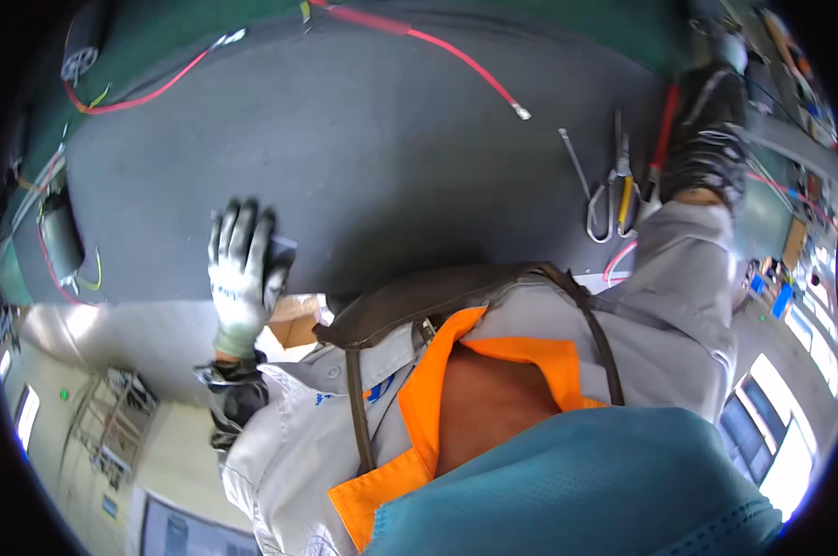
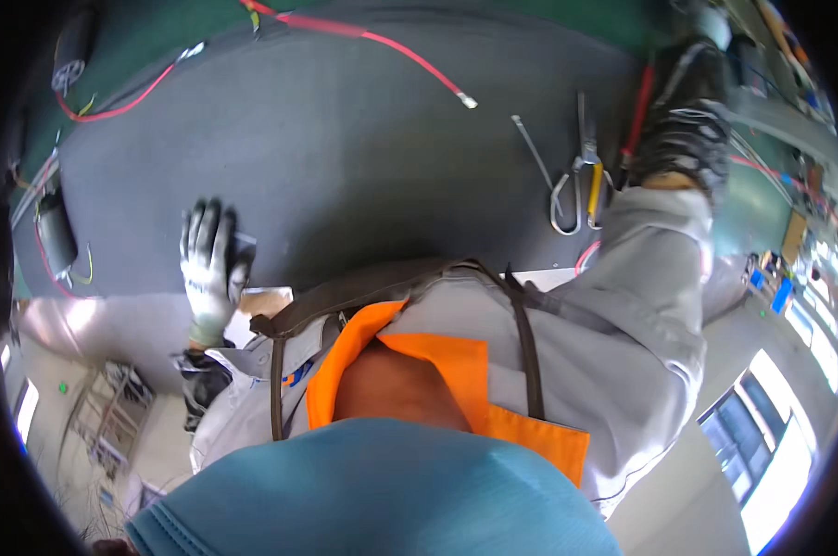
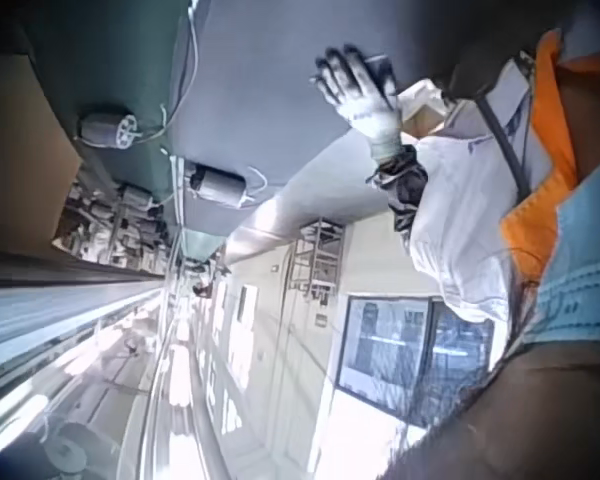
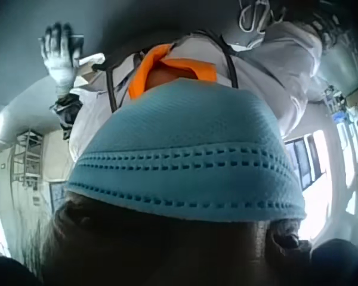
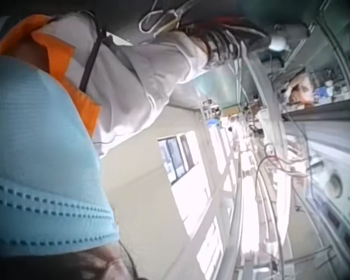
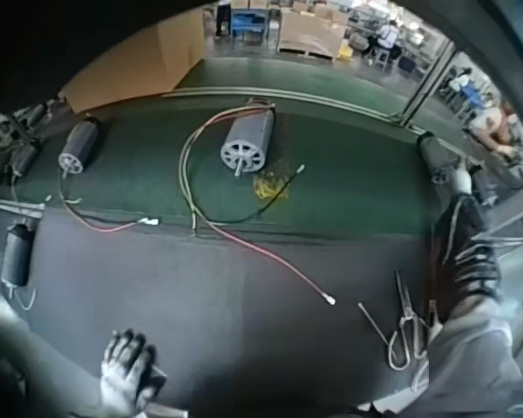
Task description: Connecting wires and assembling internal components of electric motors on a production line.
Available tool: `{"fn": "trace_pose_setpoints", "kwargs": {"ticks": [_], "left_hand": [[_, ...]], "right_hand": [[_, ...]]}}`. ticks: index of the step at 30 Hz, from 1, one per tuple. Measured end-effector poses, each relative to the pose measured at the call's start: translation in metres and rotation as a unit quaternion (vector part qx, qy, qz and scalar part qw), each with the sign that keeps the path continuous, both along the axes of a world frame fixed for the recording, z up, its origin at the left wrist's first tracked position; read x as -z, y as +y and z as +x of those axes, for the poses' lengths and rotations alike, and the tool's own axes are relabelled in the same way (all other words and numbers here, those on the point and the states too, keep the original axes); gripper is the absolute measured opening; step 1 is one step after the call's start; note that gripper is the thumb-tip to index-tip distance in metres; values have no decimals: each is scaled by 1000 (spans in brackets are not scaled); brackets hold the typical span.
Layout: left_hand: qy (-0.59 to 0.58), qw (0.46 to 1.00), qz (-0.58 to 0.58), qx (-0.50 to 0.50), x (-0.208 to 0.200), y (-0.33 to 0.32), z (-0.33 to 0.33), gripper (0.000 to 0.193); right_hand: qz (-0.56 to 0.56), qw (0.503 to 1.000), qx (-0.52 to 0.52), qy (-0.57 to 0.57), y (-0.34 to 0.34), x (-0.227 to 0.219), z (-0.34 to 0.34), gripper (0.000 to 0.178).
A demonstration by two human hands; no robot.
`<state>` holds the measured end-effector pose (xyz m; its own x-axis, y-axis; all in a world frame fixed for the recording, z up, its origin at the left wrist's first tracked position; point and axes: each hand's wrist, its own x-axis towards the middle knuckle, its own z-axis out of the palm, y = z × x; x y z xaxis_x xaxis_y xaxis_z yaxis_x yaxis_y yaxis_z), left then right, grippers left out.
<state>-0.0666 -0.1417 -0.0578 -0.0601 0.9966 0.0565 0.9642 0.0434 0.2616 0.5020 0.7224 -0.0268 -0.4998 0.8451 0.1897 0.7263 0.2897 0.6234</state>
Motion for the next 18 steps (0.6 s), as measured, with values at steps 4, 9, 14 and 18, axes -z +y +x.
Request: {"fn": "trace_pose_setpoints", "kwargs": {"ticks": [4, 9, 14, 18], "left_hand": [[90, 977, -48, -189, -20, -108, 35, 44], [89, 985, 88, -115, -55, -14, 34, 37], [16, 968, 188, 165, -15, 170, 50, 49], [80, 967, 206, 130, 20, 264, 56, 46]], "right_hand": [[-45, 999, 8, 11, 0, 67, -85, 54], [-71, 983, -20, 168, -14, 77, -122, 61], [-21, 871, -52, 488, -42, 103, -107, 69], [-27, 799, -137, 585, -182, 127, -248, 81]]}}
